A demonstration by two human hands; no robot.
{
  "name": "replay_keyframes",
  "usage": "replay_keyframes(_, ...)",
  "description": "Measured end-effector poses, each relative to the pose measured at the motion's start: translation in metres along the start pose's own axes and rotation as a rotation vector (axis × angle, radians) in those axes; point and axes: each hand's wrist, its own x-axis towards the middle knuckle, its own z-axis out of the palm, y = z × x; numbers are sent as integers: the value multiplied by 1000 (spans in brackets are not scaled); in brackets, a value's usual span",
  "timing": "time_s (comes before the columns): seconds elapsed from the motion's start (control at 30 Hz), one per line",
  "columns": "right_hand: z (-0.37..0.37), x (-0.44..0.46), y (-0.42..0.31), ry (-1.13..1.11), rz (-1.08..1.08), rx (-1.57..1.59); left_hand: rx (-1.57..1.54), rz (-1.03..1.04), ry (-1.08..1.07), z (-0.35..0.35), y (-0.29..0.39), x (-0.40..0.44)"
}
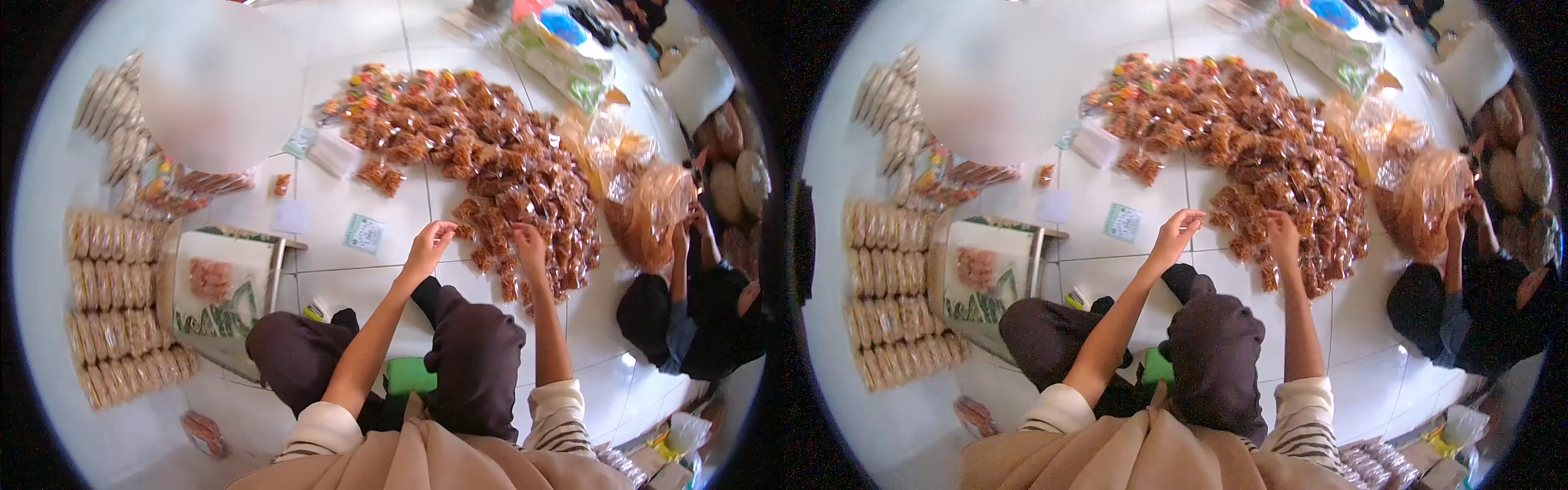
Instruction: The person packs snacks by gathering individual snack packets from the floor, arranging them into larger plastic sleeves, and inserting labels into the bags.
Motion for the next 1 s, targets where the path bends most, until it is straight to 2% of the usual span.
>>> replay_keyframes(0.07, 13, -20, -16, -56, 226, -18, 81, -6, -12, 15, -45, 16)
replay_keyframes(0.1, 26, -20, -3, -57, 258, -23, 159, 17, 8, 19, -65, 22)
replay_keyframes(0.17, 57, -17, 33, -184, 224, -132, 193, -90, -14, 27, -92, 39)
replay_keyframes(0.2, 71, -14, 40, -196, 245, -136, 276, -51, 46, 31, -108, 48)
replay_keyframes(0.27, 102, -1, 47, -59, -73, -217, 358, -54, 136, 37, -134, 67)
replay_keyframes(0.4, 136, 28, 31, -36, -96, -327, 285, 29, 199, 55, -157, 108)
replay_keyframes(0.43, 141, 33, 27, -58, -69, -269, 280, 24, 200, 58, -151, 115)
replay_keyframes(0.5, 146, 39, 17, -83, -40, -212, 403, -282, 159, 64, -146, 125)
replay_keyframes(0.57, 144, 42, 6, -31, -81, -30, 323, -344, 157, 63, -152, 130)
replay_keyframes(0.63, 140, 44, 2, -28, -68, -11, 116, -430, -5, 53, -136, 129)
replay_keyframes(0.67, 138, 43, -1, -25, -52, 13, 115, -426, 3, 51, -123, 125)
replay_keyframes(0.7, 136, 41, -12, -29, -64, 16, -108, -414, 105, 48, -106, 118)
replay_keyframes(0.73, 131, 39, -27, -49, 58, 133, -331, -391, 207, 45, -97, 111)
replay_keyframes(0.77, 126, 38, -42, -72, 176, 250, -332, -374, 220, 40, -88, 106)
replay_keyframes(0.83, 121, 39, -57, -73, 131, 250, -536, -235, 220, 24, -68, 98)
replay_keyframes(0.87, 122, 41, -61, -56, 16, 269, -604, -281, 168, 12, -57, 91)
replay_keyframes(0.9, 123, 41, -65, -39, -95, 291, -597, -257, 183, 0, -43, 85)
replay_keyframes(0.93, 123, 44, -78, -18, -220, 280, -526, -139, 130, -12, -30, 78)
replay_keyframes(0.97, 122, 44, -93, -28, -245, 297, -450, -21, 78, -24, -16, 70)
replay_keyframes(1.0, 116, 42, -120, -194, -212, 435, -358, 2, 56, -37, 0, 63)
